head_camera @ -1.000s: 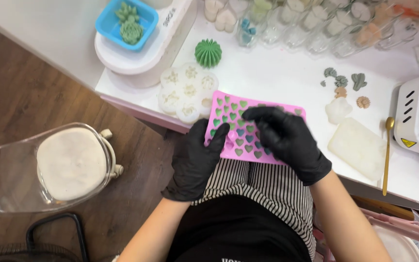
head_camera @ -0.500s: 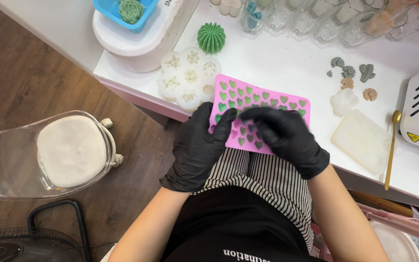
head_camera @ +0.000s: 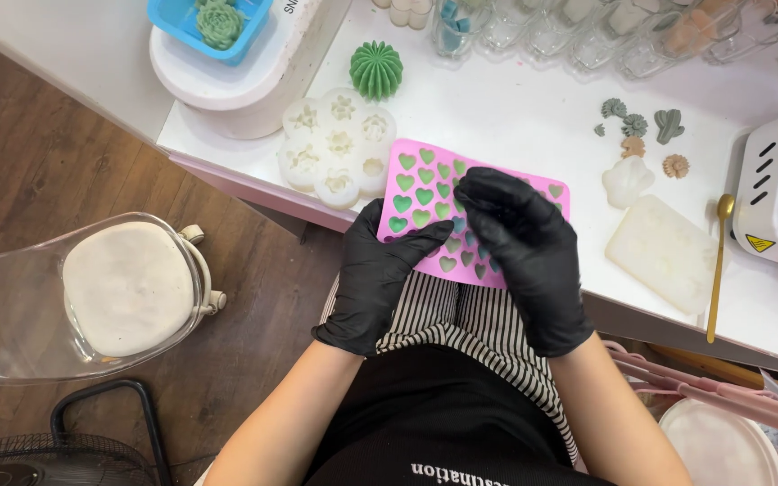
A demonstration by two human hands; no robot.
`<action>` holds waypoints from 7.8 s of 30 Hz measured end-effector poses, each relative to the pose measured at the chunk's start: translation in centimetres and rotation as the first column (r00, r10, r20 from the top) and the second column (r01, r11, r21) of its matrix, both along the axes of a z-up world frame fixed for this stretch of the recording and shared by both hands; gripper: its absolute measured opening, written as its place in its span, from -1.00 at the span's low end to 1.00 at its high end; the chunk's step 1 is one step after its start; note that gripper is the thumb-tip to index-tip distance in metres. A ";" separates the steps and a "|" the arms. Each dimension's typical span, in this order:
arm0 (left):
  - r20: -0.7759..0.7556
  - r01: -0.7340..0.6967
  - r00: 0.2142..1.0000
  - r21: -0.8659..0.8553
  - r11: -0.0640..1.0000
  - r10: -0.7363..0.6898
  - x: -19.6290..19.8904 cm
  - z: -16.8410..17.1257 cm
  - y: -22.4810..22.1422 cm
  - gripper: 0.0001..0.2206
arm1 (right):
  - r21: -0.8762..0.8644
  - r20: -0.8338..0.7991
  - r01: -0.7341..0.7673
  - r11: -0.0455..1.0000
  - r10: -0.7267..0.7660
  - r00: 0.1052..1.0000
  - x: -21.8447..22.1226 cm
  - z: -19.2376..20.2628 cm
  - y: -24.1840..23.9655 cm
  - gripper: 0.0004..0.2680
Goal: Demolding various wax shapes such as succulents and small hearts from silicone molds at a workbench.
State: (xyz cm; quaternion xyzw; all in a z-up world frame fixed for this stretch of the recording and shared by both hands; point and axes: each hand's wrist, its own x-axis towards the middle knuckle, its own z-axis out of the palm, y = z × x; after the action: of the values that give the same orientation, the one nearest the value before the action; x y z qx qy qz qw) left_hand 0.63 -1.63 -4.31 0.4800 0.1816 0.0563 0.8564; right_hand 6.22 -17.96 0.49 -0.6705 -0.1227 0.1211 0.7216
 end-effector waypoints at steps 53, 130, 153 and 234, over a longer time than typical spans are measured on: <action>0.068 -0.024 0.998 0.256 0.966 0.007 0.7 -1.1 0.7 -0.72 | -0.709 0.546 0.009 0.705 0.542 0.639 2.6 -0.4 -2.1 -0.71; -0.144 -0.037 0.989 -0.409 0.912 -0.025 -2.3 -1.7 -3.5 -0.53 | -0.486 0.669 0.318 0.814 0.113 0.734 13.0 5.4 5.0 -0.77; -0.040 -0.014 0.999 -0.338 0.941 0.000 -3.1 -3.2 -6.5 -0.74 | -0.450 0.178 -0.081 0.889 0.178 0.968 0.4 0.0 -2.7 -0.64; 0.093 -0.011 0.996 -0.023 1.000 0.013 -1.8 -1.1 -2.3 -0.66 | -0.723 0.472 -0.042 0.690 0.537 0.699 2.1 -0.9 -2.9 -0.76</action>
State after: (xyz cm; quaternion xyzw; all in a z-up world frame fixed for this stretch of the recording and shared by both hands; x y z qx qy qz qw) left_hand -1.17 -3.91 -5.39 0.4660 0.1451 0.0818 0.8690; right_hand 8.31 -20.83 -0.42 -0.8479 -0.4271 0.0358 0.3120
